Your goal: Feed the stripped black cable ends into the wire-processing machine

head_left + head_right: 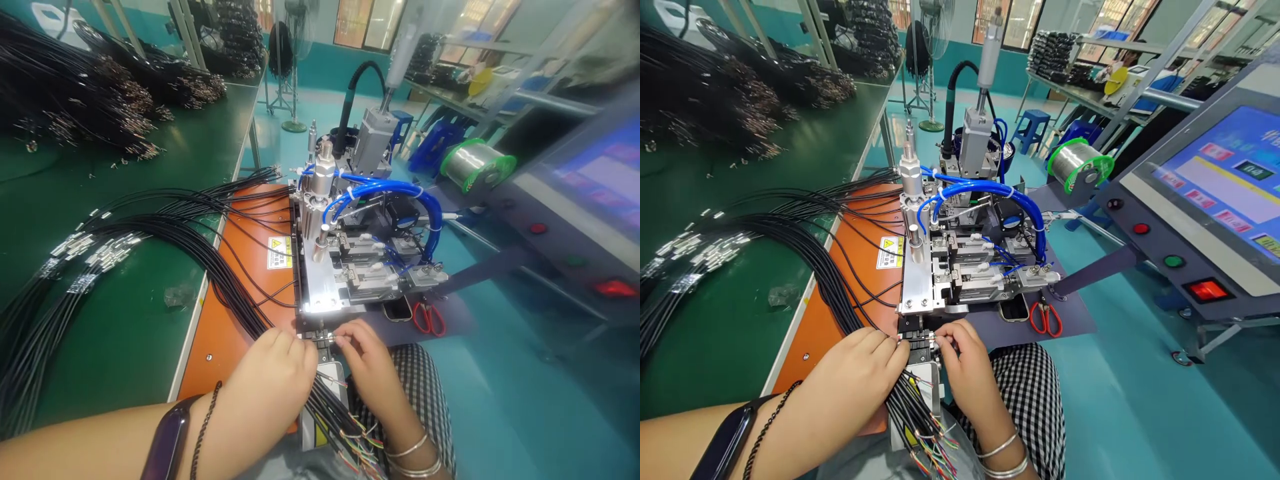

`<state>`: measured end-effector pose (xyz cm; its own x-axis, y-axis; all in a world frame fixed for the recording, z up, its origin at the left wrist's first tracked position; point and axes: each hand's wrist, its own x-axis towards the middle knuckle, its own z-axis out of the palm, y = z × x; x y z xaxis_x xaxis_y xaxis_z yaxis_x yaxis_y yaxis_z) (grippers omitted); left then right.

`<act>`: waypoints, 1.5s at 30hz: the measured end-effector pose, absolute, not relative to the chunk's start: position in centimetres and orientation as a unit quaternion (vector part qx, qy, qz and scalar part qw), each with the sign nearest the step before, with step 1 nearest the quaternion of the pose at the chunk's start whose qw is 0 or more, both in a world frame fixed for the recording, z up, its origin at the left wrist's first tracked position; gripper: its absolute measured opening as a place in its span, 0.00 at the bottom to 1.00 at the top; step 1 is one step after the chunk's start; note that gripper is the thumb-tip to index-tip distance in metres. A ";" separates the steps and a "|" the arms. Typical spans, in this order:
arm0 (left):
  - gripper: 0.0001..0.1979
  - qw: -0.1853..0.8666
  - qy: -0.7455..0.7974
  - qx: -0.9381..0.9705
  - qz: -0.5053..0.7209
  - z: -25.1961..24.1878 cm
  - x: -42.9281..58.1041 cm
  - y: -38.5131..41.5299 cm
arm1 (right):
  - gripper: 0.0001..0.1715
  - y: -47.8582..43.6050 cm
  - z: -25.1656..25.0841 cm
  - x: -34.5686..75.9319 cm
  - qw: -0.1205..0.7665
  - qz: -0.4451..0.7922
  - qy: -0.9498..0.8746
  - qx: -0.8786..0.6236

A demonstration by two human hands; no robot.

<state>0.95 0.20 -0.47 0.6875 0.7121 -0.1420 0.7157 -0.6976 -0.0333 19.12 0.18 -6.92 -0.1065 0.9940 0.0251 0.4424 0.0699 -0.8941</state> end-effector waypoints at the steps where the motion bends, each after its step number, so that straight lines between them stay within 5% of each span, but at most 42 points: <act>1: 0.10 0.012 0.391 0.918 -0.069 -0.6 0.9 0.2 | 0.07 0.1 -6.9 19.2 0.359 0.385 -0.633 -0.568; 12: 0.10 0.025 0.415 0.908 -0.054 -1.0 0.7 0.8 | 0.14 -1.3 -4.1 20.5 0.381 0.365 -0.781 -0.332; 23: 0.12 0.032 0.397 0.917 0.011 -0.7 0.1 1.5 | 0.06 -0.1 -6.8 19.3 0.461 0.313 -0.666 -0.496; 45: 0.10 0.202 0.462 0.839 0.202 -1.1 0.0 1.7 | 0.16 -0.7 -6.6 18.6 0.539 0.243 -0.674 -0.443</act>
<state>0.05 1.74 -1.10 0.4908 0.8580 0.1516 0.6946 -0.4903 0.5265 18.57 -0.74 -6.62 -0.0273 0.8591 0.5111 0.3352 0.4895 -0.8050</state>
